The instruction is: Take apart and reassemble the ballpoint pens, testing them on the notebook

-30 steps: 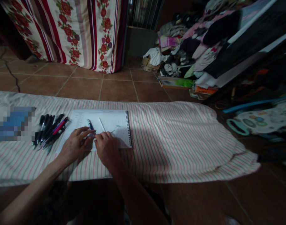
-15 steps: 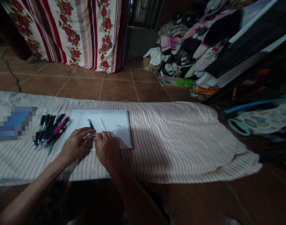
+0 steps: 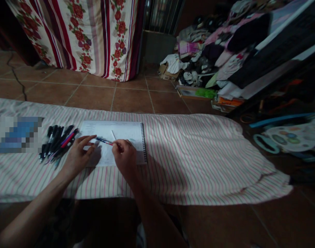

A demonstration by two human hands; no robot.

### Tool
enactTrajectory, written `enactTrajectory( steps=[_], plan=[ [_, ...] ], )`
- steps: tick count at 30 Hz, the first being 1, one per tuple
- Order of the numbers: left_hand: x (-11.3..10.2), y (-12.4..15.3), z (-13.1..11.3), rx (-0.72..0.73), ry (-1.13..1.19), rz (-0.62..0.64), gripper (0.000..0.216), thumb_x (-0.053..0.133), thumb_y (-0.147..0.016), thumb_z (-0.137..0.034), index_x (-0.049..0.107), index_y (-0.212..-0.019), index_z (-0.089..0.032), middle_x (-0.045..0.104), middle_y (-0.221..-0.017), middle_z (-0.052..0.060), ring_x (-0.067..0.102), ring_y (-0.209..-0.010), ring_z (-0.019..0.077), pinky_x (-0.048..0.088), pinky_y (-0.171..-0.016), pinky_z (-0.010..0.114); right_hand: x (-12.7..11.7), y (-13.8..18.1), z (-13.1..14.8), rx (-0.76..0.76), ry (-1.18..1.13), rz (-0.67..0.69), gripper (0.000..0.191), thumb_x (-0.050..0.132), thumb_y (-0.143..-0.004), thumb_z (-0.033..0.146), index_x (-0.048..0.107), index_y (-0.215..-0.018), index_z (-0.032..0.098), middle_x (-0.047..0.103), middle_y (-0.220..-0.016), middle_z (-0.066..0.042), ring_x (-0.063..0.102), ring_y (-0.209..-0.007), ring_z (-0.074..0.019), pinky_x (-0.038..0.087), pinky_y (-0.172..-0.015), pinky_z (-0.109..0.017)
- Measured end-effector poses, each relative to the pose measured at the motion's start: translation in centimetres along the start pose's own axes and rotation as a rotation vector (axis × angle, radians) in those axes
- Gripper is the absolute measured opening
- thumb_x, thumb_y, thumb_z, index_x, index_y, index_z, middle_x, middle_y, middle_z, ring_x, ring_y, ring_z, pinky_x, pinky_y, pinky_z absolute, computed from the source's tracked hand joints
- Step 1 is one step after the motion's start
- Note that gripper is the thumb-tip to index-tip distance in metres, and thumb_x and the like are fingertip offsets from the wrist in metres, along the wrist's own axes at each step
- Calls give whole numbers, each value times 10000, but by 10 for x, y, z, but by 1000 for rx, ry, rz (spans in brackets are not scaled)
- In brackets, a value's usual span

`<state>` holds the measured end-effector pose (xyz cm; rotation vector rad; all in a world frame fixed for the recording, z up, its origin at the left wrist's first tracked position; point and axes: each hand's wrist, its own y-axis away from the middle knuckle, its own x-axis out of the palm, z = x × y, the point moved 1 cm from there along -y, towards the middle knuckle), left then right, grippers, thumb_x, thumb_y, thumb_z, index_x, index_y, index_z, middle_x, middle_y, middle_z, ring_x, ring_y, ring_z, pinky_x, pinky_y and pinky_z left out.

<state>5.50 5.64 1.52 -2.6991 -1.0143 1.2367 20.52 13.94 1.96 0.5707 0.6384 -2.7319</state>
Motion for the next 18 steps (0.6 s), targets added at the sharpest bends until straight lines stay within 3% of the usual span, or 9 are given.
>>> enactTrajectory(
  steps=[5,11,18],
  plan=[
    [-1,-1,-3,6,108,61,365,496,-812,-325,607,-1138,-204,532,-1183,101,632,-847,157,537,-757,329,-9,-3,-7,88,-135,31,128,526,-765,241,647,-768,198,660,-733,-25,599,-672,-143,486,-636,-263],
    [-2,0,-11,-41,170,138,269,498,-796,-321,668,-970,-205,623,-899,38,584,-658,127,501,-646,287,-11,-6,-13,254,-337,29,169,538,-787,328,637,-813,193,609,-608,11,572,-556,-119,475,-545,-242],
    [4,2,-11,-27,180,157,247,520,-781,-314,663,-949,-204,609,-804,21,570,-654,140,471,-631,285,-7,-8,-16,380,-534,60,229,631,-729,339,639,-889,176,654,-672,3,585,-575,-107,475,-546,-230]
  ],
)
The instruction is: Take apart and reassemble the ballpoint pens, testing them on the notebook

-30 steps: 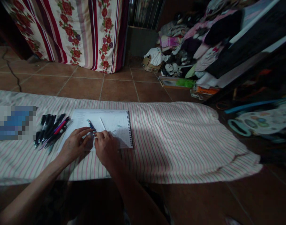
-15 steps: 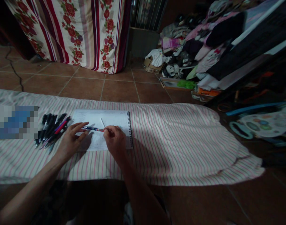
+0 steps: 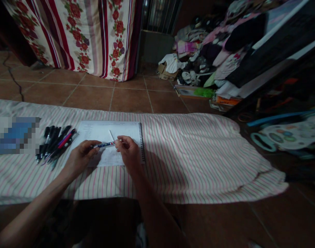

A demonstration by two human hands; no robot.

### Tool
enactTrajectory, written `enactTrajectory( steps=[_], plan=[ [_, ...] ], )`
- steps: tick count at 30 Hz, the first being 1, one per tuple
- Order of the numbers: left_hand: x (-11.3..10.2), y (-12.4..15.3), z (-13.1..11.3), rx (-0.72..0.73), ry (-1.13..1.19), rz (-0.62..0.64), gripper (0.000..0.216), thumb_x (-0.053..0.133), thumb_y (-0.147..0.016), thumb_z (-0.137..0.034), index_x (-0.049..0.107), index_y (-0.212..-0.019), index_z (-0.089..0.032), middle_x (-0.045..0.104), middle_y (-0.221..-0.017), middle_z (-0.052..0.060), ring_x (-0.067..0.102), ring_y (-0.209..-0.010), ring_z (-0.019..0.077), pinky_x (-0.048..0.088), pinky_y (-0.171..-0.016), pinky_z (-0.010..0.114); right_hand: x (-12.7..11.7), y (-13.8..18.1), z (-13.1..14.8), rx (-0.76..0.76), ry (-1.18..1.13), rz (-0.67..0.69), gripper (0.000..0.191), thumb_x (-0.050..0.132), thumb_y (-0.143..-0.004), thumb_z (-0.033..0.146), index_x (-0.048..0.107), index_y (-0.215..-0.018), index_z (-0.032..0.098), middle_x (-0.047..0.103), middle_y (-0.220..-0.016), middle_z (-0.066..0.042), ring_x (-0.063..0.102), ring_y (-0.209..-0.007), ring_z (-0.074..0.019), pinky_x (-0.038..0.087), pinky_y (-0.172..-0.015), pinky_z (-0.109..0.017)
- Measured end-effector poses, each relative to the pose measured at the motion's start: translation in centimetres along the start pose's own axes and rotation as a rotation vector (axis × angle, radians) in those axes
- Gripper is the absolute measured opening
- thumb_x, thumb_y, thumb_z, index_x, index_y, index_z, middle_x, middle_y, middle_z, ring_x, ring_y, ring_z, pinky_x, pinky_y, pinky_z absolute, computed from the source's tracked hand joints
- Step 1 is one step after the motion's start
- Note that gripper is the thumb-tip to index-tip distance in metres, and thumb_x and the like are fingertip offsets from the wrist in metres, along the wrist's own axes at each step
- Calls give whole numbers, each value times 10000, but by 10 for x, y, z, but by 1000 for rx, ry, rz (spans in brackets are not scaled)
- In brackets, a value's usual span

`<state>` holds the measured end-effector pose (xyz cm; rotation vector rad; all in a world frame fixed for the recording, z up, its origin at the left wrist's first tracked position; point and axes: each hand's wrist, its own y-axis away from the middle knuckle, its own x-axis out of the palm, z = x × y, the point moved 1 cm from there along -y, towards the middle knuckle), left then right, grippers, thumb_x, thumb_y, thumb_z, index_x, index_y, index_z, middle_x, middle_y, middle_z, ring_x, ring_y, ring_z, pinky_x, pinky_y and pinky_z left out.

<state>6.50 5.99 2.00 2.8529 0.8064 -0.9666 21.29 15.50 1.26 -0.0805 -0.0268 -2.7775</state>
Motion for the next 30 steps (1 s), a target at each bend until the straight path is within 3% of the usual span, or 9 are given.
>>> enactTrajectory(
  steps=[7,16,24,30],
  plan=[
    [0,4,-10,-97,-7,98,224,505,-783,-320,616,-930,-193,649,-723,7,601,-631,157,465,-622,290,2,-1,-3,83,-127,-17,254,657,-700,346,656,-880,167,637,-629,13,559,-554,-91,465,-554,-224],
    [1,6,-18,-182,158,192,164,515,-762,-344,548,-818,-193,588,-572,-35,549,-495,128,441,-507,248,1,-1,-3,45,-94,-66,223,635,-704,344,654,-844,171,643,-649,5,574,-576,-103,470,-575,-235],
    [-1,8,-26,-179,172,215,110,502,-760,-299,525,-790,-196,563,-544,-47,516,-470,106,427,-500,235,-1,-3,-1,30,-60,-74,222,628,-700,344,656,-831,167,623,-607,14,556,-547,-102,458,-560,-236],
    [-3,7,-18,-157,103,211,142,507,-769,-326,548,-812,-197,584,-582,-36,549,-521,124,435,-528,248,-1,-2,1,54,-77,-20,226,652,-696,338,666,-843,166,639,-625,10,586,-583,-108,482,-596,-243]
  ],
)
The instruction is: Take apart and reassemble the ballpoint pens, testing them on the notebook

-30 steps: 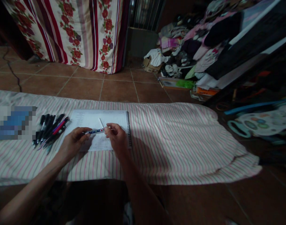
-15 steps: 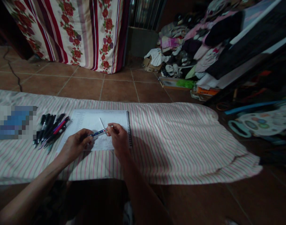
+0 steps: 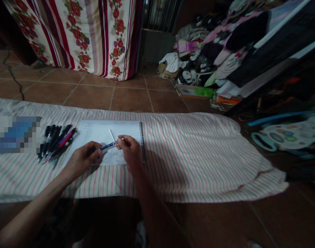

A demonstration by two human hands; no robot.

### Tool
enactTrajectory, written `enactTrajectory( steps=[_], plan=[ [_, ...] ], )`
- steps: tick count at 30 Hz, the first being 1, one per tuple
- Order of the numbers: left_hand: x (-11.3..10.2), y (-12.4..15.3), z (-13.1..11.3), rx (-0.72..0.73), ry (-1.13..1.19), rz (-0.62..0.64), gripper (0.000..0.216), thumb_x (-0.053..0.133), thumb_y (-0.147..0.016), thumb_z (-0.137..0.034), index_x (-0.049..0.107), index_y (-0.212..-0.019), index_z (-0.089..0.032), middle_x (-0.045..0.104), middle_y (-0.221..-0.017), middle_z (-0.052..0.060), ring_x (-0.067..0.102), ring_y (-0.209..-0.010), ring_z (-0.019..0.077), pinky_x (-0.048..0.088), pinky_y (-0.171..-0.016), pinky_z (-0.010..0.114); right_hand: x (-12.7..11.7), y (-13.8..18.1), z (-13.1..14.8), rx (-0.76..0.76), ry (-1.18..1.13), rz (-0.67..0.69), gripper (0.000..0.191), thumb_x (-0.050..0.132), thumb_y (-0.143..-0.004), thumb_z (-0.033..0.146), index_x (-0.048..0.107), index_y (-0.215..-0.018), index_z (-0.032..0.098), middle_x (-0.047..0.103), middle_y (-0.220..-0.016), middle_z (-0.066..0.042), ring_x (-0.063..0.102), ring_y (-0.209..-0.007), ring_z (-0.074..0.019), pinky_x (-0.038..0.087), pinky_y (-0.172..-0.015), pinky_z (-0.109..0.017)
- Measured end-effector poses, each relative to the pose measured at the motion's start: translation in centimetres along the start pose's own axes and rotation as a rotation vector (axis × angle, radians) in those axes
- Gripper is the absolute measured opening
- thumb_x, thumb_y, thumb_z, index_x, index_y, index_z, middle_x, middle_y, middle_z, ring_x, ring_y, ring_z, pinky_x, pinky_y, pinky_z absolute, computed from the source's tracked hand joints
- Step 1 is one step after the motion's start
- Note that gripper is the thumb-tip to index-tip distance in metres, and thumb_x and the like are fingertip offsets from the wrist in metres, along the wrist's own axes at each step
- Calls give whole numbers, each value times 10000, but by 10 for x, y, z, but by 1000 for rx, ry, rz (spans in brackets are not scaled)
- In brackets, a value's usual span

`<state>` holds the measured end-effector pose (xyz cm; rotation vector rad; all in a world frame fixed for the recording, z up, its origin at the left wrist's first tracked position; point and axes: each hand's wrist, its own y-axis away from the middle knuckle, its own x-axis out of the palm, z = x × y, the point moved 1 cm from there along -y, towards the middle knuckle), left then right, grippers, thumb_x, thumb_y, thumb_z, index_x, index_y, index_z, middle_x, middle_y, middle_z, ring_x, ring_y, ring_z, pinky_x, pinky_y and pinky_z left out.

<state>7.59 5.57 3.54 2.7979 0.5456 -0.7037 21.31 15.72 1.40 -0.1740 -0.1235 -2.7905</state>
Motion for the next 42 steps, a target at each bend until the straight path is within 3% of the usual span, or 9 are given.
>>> enactTrajectory(
  steps=[8,12,16,22,25,28,31,35,42],
  plan=[
    [-3,-6,11,7,-3,-110,251,521,-755,-383,596,-897,-190,595,-622,-19,540,-542,136,418,-518,250,0,1,0,39,-58,45,272,641,-716,382,691,-870,164,684,-705,-28,637,-636,-128,542,-638,-284],
    [-6,-7,13,3,-1,-173,287,539,-737,-380,611,-931,-182,610,-660,-5,544,-554,139,423,-516,253,0,2,1,-10,27,76,247,626,-726,363,694,-867,172,679,-676,-18,632,-616,-128,526,-583,-265],
    [-7,-10,20,20,-33,-222,302,546,-740,-362,620,-969,-179,646,-780,34,597,-633,156,469,-559,276,0,2,3,-62,122,88,188,619,-722,323,705,-822,190,655,-625,8,579,-545,-103,489,-534,-237],
    [-5,-11,24,71,55,-321,457,569,-754,-352,516,-1168,-165,589,-1144,114,634,-798,169,526,-635,302,3,5,2,73,-36,78,226,665,-685,328,704,-851,180,687,-694,-2,636,-638,-116,539,-665,-271],
    [-5,-10,18,-8,141,-386,469,597,-732,-377,512,-1132,-149,576,-1129,120,636,-797,177,533,-626,307,5,3,-5,72,-71,43,252,683,-670,341,701,-859,176,697,-715,-8,652,-668,-124,546,-692,-282],
    [-4,-8,11,-93,208,-377,389,602,-725,-387,535,-1020,-142,617,-966,91,634,-730,178,509,-555,282,6,0,-14,31,-62,-11,271,685,-664,360,700,-859,172,704,-725,-17,660,-665,-137,552,-673,-288],
    [-3,-6,5,-88,187,-347,324,573,-754,-392,546,-972,-153,621,-808,52,621,-660,170,480,-537,273,7,-2,-19,-17,-23,-20,265,669,-683,356,695,-873,173,711,-739,-24,664,-673,-145,553,-679,-293],
    [-1,-5,2,-39,243,-310,363,561,-762,-399,541,-1036,-162,612,-802,39,632,-649,171,463,-511,261,10,1,-18,-63,59,-15,237,633,-710,328,687,-888,181,717,-764,-30,669,-690,-157,550,-679,-297],
    [5,-7,6,-89,333,-197,413,593,-722,-416,598,-1041,-152,653,-869,74,610,-649,156,480,-553,270,23,13,-16,-155,210,56,214,588,-749,285,671,-920,185,723,-858,-48,680,-766,-167,550,-725,-308]
  ],
)
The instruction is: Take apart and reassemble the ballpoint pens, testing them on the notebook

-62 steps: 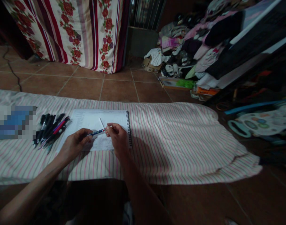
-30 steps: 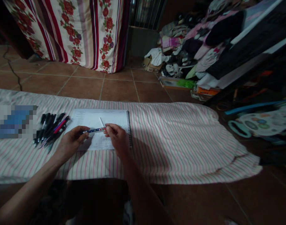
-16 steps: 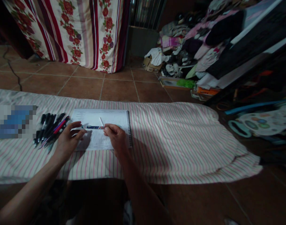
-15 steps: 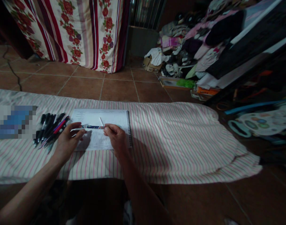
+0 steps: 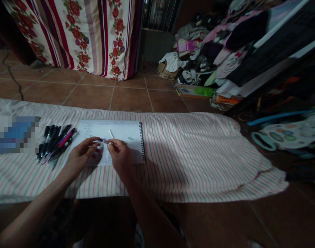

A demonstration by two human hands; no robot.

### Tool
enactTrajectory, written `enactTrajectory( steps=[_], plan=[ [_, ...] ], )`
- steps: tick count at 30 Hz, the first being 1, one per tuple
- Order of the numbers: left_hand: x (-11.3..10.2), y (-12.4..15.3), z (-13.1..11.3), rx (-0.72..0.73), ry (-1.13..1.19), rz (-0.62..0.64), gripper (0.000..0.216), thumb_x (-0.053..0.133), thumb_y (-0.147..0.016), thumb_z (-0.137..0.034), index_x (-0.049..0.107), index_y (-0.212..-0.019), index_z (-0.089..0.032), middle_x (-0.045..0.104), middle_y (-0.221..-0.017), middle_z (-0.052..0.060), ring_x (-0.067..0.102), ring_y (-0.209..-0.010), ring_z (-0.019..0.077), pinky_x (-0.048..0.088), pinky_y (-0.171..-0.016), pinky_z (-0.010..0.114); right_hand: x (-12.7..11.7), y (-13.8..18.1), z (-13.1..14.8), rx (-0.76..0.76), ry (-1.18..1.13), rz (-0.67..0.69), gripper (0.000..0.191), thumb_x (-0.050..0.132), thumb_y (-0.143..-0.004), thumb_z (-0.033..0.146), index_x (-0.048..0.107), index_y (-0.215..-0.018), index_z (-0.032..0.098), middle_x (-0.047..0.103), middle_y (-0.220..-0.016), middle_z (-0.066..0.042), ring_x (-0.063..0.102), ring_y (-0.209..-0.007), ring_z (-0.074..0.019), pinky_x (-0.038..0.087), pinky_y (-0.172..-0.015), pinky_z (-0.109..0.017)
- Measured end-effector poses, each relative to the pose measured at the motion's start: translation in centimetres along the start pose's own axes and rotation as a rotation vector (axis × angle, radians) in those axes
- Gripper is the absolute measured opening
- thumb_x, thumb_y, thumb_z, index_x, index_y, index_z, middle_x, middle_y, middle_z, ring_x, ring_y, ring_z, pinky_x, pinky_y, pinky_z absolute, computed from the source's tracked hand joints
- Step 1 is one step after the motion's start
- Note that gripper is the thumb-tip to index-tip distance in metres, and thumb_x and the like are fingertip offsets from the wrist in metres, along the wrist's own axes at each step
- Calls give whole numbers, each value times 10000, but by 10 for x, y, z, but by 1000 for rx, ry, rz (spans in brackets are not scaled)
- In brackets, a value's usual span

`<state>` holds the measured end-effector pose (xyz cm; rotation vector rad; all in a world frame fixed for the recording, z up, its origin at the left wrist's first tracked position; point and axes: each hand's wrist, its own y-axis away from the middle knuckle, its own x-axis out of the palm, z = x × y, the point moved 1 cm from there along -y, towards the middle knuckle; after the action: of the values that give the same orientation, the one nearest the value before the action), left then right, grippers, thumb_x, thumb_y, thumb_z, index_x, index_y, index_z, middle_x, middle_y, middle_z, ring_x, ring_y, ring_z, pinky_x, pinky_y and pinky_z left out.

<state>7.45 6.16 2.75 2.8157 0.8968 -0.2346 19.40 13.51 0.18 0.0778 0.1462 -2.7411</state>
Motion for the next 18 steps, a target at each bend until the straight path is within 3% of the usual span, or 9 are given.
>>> enactTrajectory(
  steps=[5,13,18],
  plan=[
    [-1,0,1,-18,-6,-24,475,607,-690,-437,607,-1056,-134,648,-795,50,597,-626,152,482,-574,273,8,9,5,-110,64,68,158,584,-765,223,659,-900,187,700,-856,-48,673,-789,-156,551,-727,-287],
    [-4,-3,1,-23,-28,-71,377,629,-658,-382,624,-950,-143,635,-709,14,583,-560,135,466,-534,253,6,18,16,-340,304,206,139,593,-789,158,631,-915,203,645,-921,-40,625,-781,-123,537,-734,-257],
    [-3,-4,2,-15,-28,-85,320,633,-659,-345,625,-915,-154,607,-605,-20,553,-484,115,446,-495,233,-12,3,14,-326,402,76,146,552,-824,194,632,-946,182,660,-908,-56,623,-706,-120,519,-614,-226]
  ],
)
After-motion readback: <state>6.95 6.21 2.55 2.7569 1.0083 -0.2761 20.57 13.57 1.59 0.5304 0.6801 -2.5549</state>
